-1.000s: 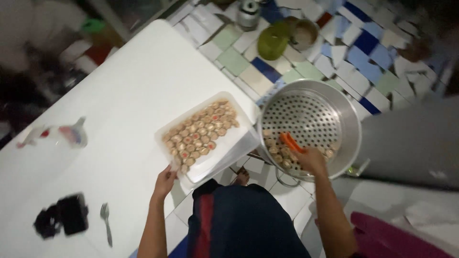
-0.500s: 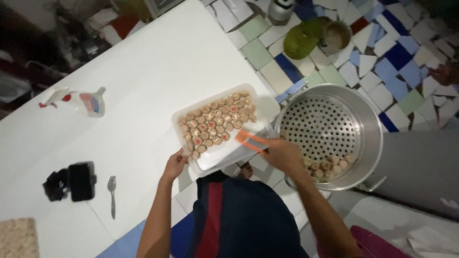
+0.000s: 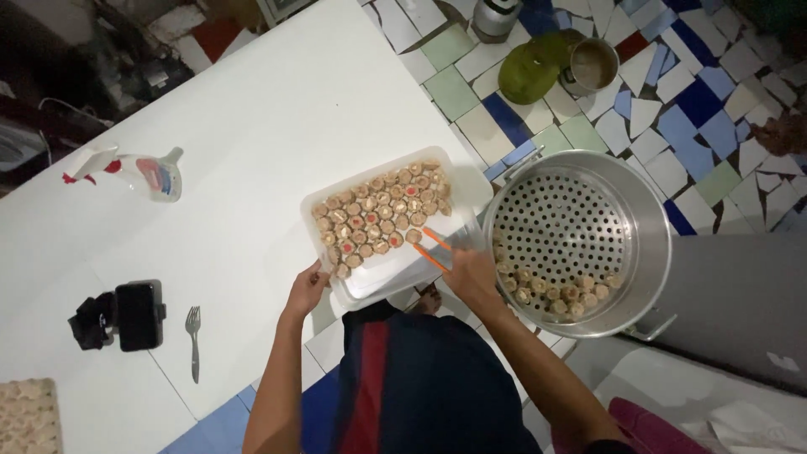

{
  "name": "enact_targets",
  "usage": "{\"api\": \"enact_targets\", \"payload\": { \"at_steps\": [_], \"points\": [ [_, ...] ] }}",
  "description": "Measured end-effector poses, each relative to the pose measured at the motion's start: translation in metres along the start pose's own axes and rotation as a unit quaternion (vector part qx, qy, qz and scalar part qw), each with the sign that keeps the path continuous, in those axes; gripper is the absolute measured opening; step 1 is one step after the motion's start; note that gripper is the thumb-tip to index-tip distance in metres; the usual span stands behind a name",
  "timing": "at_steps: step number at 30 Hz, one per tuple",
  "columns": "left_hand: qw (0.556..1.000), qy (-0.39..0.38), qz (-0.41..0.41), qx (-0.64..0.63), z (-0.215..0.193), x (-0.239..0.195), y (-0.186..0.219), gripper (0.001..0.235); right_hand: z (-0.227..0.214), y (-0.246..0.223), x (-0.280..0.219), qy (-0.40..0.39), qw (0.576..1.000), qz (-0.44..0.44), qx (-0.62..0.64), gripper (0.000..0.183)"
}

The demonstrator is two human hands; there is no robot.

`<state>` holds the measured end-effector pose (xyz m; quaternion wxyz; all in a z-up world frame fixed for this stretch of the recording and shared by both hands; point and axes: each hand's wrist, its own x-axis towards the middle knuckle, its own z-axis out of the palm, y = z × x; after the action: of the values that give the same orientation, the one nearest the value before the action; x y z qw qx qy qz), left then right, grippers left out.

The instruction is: Using tongs to transfer small food items from a plastic tray into a metal steamer basket.

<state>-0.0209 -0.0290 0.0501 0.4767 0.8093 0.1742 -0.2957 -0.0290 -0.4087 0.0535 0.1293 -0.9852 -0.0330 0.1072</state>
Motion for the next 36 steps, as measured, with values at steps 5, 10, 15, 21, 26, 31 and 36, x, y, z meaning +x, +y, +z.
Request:
{"api": "enact_targets", "payload": {
  "at_steps": [5, 10, 15, 21, 26, 31, 36],
  "points": [
    [1.0, -0.008, 0.009, 0.001, 0.0, 0.016, -0.027, 0.054, -0.045, -0.039, 0.01, -0.15, 0.987, 0.063, 0.015, 0.033],
    [0.999, -0.017, 0.011, 0.036, 0.003, 0.041, -0.064, 0.048, -0.03, -0.023, -0.01, 0.149, 0.985, -0.069, 0.055, 0.046],
    [1.0, -0.008, 0.018, -0.019, -0.006, 0.006, -0.021, 0.055, -0.213, -0.031, -0.057, -0.053, 0.969, 0.111, 0.212, 0.052],
    [1.0, -0.02, -0.02, -0.003, -0.011, 0.013, -0.024, 0.057, -0.248, 0.094, -0.101, -0.137, 0.89, 0.421, 0.111, 0.055],
    [0.999, -0.017, -0.052, 0.003, -0.011, 0.009, -0.011, 0.056, -0.205, 0.181, -0.131, -0.166, 0.804, 0.563, 0.09, 0.076],
    [0.998, -0.017, -0.056, 0.018, -0.012, 0.01, -0.005, 0.06, -0.154, 0.218, -0.122, -0.168, 0.782, 0.597, 0.066, 0.08],
    [0.998, -0.024, -0.048, 0.012, -0.011, 0.007, -0.007, 0.054, -0.142, 0.217, -0.104, -0.147, 0.763, 0.626, 0.063, 0.064]
  ]
}}
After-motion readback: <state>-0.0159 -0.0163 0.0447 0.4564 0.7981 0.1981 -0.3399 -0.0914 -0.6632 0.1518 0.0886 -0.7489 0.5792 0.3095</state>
